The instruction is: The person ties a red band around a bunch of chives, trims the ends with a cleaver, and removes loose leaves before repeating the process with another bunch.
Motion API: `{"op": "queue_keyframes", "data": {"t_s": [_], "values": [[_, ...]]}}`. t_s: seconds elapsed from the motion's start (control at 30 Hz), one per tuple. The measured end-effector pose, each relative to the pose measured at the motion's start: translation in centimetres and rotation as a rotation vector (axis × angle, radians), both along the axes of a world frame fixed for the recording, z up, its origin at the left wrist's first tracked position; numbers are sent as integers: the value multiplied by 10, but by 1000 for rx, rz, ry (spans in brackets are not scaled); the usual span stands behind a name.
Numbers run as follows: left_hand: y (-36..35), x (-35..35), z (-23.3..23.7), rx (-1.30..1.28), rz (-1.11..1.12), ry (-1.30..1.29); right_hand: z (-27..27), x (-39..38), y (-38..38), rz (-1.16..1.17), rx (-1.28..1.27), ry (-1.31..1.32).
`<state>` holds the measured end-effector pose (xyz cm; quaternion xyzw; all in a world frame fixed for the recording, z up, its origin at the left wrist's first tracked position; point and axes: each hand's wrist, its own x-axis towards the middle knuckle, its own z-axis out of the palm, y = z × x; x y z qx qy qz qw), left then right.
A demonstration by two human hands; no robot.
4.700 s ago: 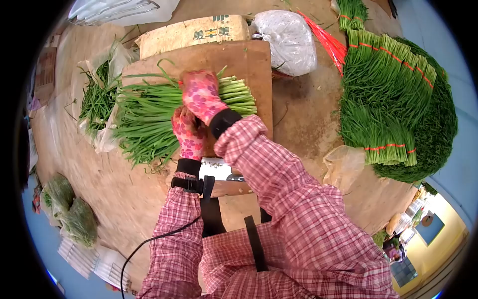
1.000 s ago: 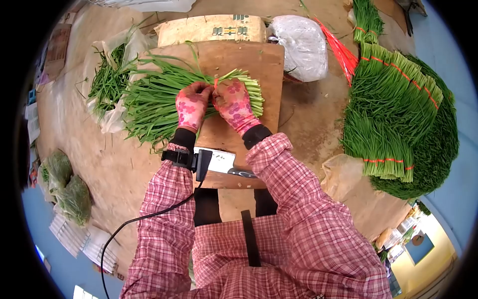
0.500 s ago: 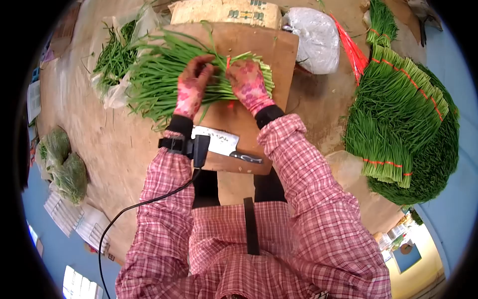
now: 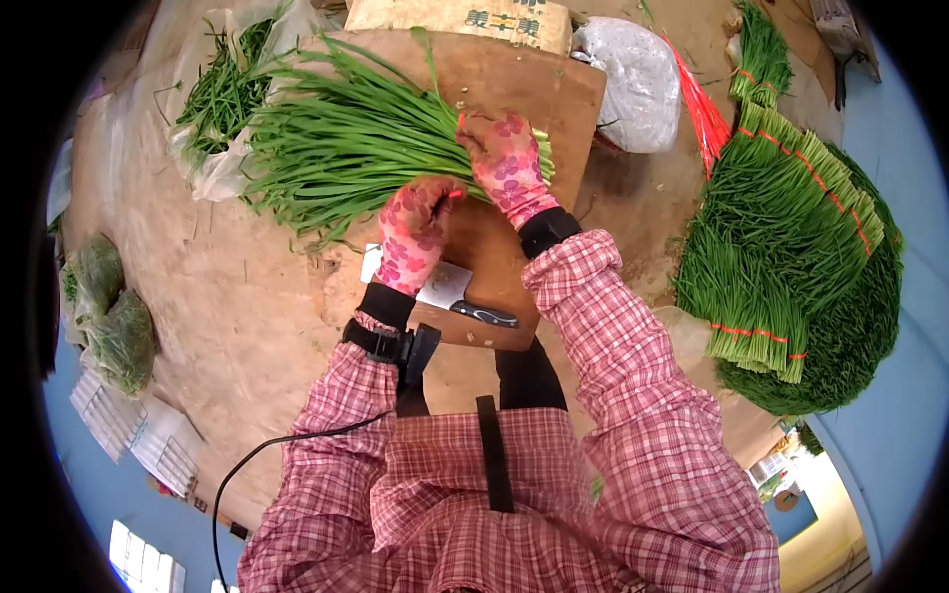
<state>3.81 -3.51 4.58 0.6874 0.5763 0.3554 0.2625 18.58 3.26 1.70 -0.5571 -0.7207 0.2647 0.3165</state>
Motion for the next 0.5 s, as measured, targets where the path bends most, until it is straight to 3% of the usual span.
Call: {"op": "queue_keyframes", "data": {"t_s": [0.07, 0.27, 0.4, 0.5], "values": [[24, 2, 7, 82, -16, 10, 5, 0, 2, 7, -29, 9], [70, 4, -12, -614, 248, -153, 9, -3, 0, -76, -136, 77], [75, 0, -35, -686, 279, -281, 15, -9, -8, -58, -140, -56], [79, -2, -32, -705, 296, -435, 2, -10, -12, -6, 4, -117]]}}
